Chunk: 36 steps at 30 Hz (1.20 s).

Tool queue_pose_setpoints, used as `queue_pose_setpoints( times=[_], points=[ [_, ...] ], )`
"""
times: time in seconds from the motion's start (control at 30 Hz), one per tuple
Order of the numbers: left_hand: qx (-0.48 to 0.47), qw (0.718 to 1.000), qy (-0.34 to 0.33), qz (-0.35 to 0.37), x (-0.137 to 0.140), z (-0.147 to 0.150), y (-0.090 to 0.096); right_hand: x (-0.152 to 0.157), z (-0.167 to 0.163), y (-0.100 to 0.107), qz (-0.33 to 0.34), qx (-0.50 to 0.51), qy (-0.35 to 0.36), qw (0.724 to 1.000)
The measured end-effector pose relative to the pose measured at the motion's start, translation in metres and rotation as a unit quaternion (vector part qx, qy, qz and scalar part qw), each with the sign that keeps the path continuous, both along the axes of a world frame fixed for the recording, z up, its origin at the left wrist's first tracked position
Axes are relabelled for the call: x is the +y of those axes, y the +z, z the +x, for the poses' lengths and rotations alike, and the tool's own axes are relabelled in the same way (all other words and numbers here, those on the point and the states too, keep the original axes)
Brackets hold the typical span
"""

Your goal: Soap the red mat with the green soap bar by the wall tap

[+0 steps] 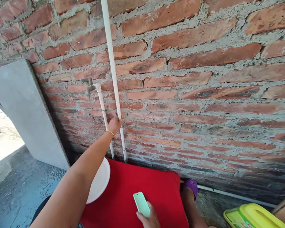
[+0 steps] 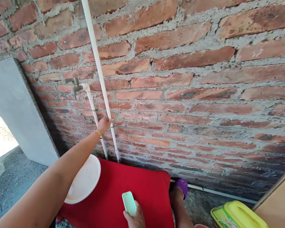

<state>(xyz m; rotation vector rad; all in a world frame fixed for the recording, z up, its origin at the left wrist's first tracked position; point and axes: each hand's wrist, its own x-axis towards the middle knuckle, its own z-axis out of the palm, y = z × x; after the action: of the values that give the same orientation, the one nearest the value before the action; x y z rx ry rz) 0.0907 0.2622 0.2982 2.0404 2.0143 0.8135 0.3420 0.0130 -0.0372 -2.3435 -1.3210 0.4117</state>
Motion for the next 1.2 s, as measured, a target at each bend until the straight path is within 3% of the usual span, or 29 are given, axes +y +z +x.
queue_pose_setpoints(
  times=[0.13, 0.23, 0.37, 0.53, 0.6, 0.67, 0.77, 0.83, 0.93, 1.03, 1.1, 1.2],
  points=[
    [0.016, 1.000, 0.007, 0.023, 0.006, 0.002, -0.005, 0.053, 0.102, 0.044, -0.011, -0.013, -0.053, 0.998],
    [0.037, 0.999, -0.001, 0.040, 0.008, 0.002, -0.007, 0.070, 0.131, 0.057, -0.023, -0.003, -0.083, 0.996],
    [0.032, 0.999, -0.001, 0.034, 0.004, 0.003, -0.006, 0.056, 0.101, 0.049, -0.033, 0.025, -0.052, 0.998],
    [-0.056, 0.996, 0.049, 0.039, -0.005, -0.009, -0.008, 0.016, 0.022, 0.009, -0.020, 0.068, 0.002, 0.997],
    [-0.090, 0.987, 0.109, 0.074, -0.007, -0.021, -0.012, 0.017, 0.025, 0.008, -0.015, 0.099, -0.013, 0.995],
    [-0.107, 0.975, 0.170, 0.097, -0.005, -0.036, -0.015, 0.032, 0.054, 0.023, -0.019, 0.137, -0.064, 0.988],
    [-0.097, 0.976, 0.185, 0.058, 0.004, -0.055, -0.018, 0.054, 0.089, 0.051, -0.012, 0.130, -0.114, 0.985],
    [-0.070, 0.986, 0.147, 0.019, 0.011, -0.063, -0.019, 0.047, 0.071, 0.054, -0.027, 0.143, -0.131, 0.981],
    [-0.030, 0.992, 0.122, 0.000, 0.018, -0.067, -0.020, 0.006, -0.015, 0.033, 0.005, 0.178, -0.053, 0.983],
    [-0.002, 0.992, 0.129, 0.007, 0.019, -0.067, -0.022, -0.035, -0.094, 0.005, -0.013, 0.201, -0.005, 0.980],
    [0.008, 0.992, 0.129, 0.010, 0.018, -0.067, -0.022, -0.046, -0.113, -0.005, -0.032, 0.201, 0.014, 0.979],
    [0.011, 0.992, 0.129, 0.003, 0.017, -0.066, -0.020, -0.045, -0.111, -0.006, -0.050, 0.171, 0.036, 0.983]
  ],
)
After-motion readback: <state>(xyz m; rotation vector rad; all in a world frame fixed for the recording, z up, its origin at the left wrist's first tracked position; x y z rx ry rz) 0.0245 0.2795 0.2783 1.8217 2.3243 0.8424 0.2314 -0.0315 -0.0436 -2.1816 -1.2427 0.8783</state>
